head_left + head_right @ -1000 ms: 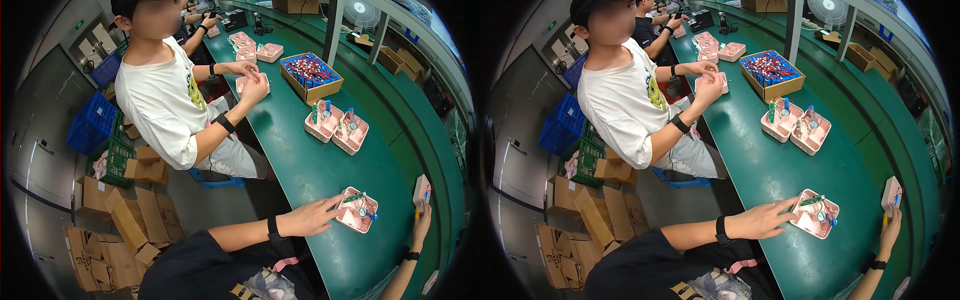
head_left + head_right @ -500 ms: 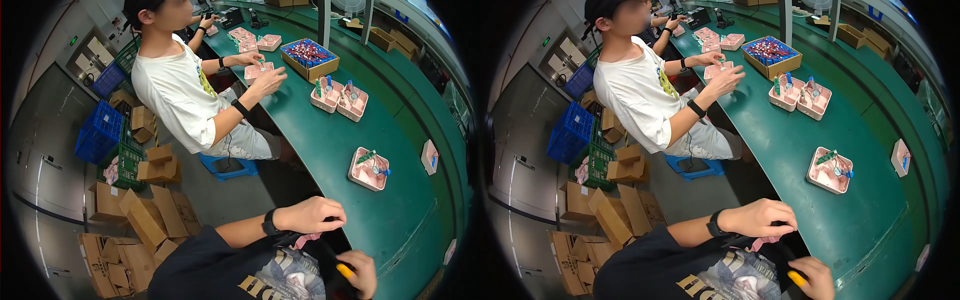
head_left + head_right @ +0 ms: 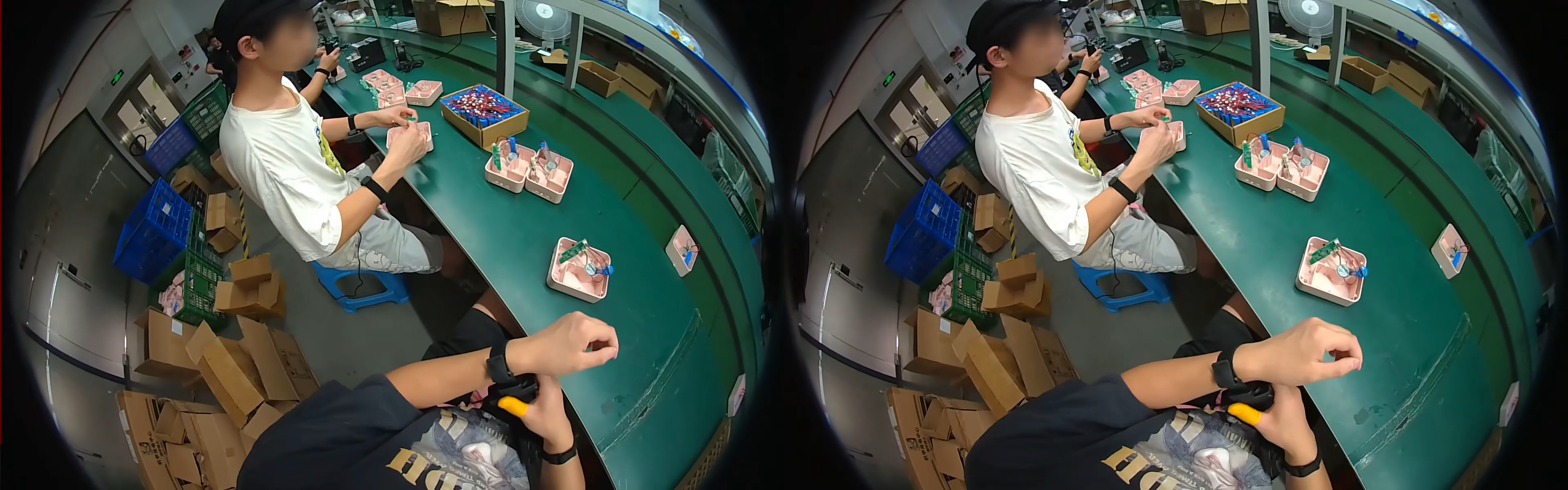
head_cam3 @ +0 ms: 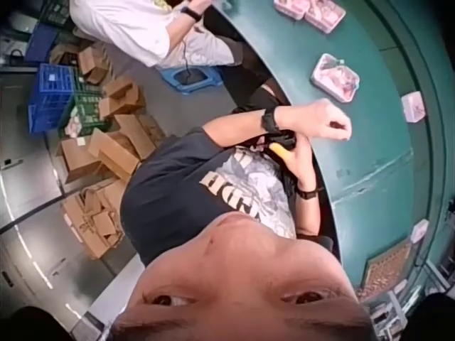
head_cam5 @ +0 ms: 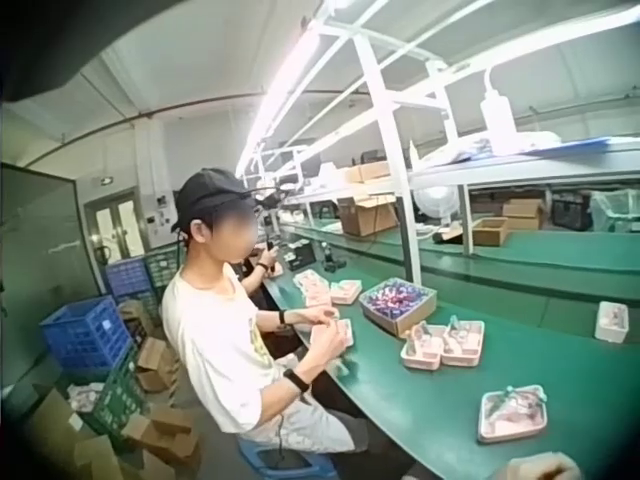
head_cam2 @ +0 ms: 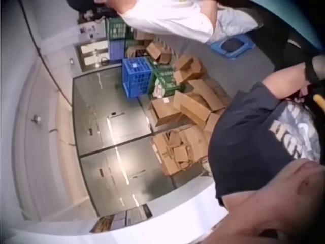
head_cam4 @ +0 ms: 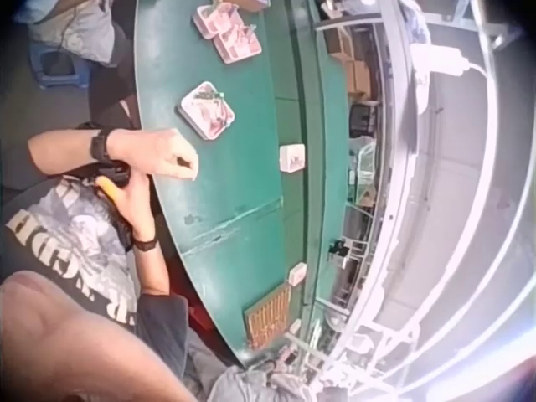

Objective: Assemble and mark small electronic components at a production line station.

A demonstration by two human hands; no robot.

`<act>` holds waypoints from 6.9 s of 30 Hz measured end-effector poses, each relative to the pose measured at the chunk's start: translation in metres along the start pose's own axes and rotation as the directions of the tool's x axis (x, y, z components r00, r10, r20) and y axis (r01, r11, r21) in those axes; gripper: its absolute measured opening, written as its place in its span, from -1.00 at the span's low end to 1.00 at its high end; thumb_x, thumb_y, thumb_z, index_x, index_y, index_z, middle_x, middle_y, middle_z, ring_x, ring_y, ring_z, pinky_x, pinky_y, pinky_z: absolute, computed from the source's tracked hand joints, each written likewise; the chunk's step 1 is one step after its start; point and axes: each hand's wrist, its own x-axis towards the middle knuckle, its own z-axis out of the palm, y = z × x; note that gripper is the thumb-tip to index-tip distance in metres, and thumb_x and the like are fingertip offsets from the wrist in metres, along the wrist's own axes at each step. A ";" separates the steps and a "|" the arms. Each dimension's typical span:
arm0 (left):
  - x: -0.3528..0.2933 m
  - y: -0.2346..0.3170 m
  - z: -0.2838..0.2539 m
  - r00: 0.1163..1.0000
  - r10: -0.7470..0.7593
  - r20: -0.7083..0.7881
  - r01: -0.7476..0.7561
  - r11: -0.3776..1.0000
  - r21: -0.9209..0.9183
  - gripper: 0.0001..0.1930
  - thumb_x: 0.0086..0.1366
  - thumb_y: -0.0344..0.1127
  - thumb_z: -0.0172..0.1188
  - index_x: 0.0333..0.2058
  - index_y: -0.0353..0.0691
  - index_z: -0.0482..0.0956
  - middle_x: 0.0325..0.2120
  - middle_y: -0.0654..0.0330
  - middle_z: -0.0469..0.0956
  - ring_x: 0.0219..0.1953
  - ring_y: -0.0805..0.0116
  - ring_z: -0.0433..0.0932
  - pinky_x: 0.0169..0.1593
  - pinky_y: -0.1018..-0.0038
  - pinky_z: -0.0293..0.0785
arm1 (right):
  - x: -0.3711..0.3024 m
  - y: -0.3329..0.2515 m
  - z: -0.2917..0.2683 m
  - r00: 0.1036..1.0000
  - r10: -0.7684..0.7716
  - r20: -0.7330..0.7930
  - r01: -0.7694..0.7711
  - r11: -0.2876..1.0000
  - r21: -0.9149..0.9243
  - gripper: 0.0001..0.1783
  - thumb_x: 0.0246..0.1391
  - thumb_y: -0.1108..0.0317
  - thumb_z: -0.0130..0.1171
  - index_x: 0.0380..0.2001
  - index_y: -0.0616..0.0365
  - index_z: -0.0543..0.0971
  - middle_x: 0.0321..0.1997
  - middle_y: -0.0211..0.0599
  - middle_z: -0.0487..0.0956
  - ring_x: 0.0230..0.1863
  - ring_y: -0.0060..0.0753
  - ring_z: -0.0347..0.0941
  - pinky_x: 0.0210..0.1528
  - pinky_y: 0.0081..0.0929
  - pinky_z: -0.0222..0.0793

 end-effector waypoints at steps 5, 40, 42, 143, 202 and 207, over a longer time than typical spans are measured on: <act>0.020 -0.015 0.003 0.995 -0.025 -0.093 0.027 0.999 0.024 -0.81 0.44 -0.31 0.29 -0.22 -0.37 0.69 -0.38 0.08 0.73 -0.32 0.20 0.72 -0.19 0.36 0.64 | -0.011 0.021 0.008 0.971 0.215 -0.101 -0.190 0.959 0.211 -0.19 -0.04 0.30 0.70 0.23 0.38 0.52 0.13 0.00 0.67 0.16 -0.10 0.62 0.22 -0.23 0.52; 0.025 -0.108 -0.078 0.971 0.062 -0.229 0.100 0.766 0.634 -0.68 0.29 -0.28 0.49 -0.02 -0.22 0.72 0.23 -0.14 0.54 0.26 -0.14 0.53 0.24 0.06 0.54 | 0.044 0.046 -0.178 0.936 0.077 -0.342 -0.203 0.914 -0.352 -0.69 0.17 0.50 0.43 0.00 0.20 0.72 -0.03 -0.13 0.75 0.01 0.01 0.67 0.06 -0.19 0.60; 0.023 -0.108 -0.073 0.983 -0.021 -0.182 0.130 0.783 0.608 -0.60 0.25 -0.25 0.52 0.02 -0.20 0.69 0.39 -0.17 0.39 0.39 -0.31 0.37 0.40 -0.05 0.42 | 0.063 0.060 -0.184 0.944 0.119 -0.306 -0.218 0.925 -0.311 -0.66 0.15 0.50 0.43 0.02 0.19 0.72 -0.02 -0.14 0.75 0.03 0.02 0.67 0.08 -0.18 0.60; -0.034 -0.033 -0.174 0.914 0.261 -0.311 -0.104 0.890 0.444 -0.17 0.35 -0.11 0.44 0.48 -0.29 0.31 0.33 -0.12 0.46 0.33 -0.02 0.51 0.38 0.12 0.48 | 0.097 0.201 -0.180 0.945 -0.325 -0.027 0.235 0.738 -0.632 -0.73 0.06 0.51 0.48 -0.14 0.14 0.71 0.10 -0.28 0.73 -0.10 -0.12 0.75 -0.12 -0.30 0.72; 0.003 -0.205 -0.023 0.993 0.056 -0.108 0.006 0.866 0.500 -0.79 0.16 -0.40 0.57 -0.23 -0.24 0.78 -0.06 0.12 0.80 -0.21 0.22 0.80 0.10 0.25 0.76 | 0.097 0.166 -0.138 0.996 0.003 0.094 0.067 0.683 -0.727 -0.78 -0.01 0.43 0.45 -0.23 0.17 0.75 0.09 -0.27 0.65 0.06 -0.17 0.56 0.07 -0.23 0.53; 0.002 -0.201 -0.020 0.993 -0.016 -0.116 0.075 0.848 0.525 -0.85 0.17 -0.39 0.55 -0.28 -0.23 0.81 -0.03 0.13 0.79 -0.22 0.24 0.80 -0.09 0.35 0.77 | 0.098 0.164 -0.134 0.993 0.034 0.111 0.068 0.607 -0.792 -0.78 -0.01 0.40 0.42 -0.24 0.16 0.75 0.07 -0.29 0.65 0.06 -0.20 0.56 0.05 -0.26 0.53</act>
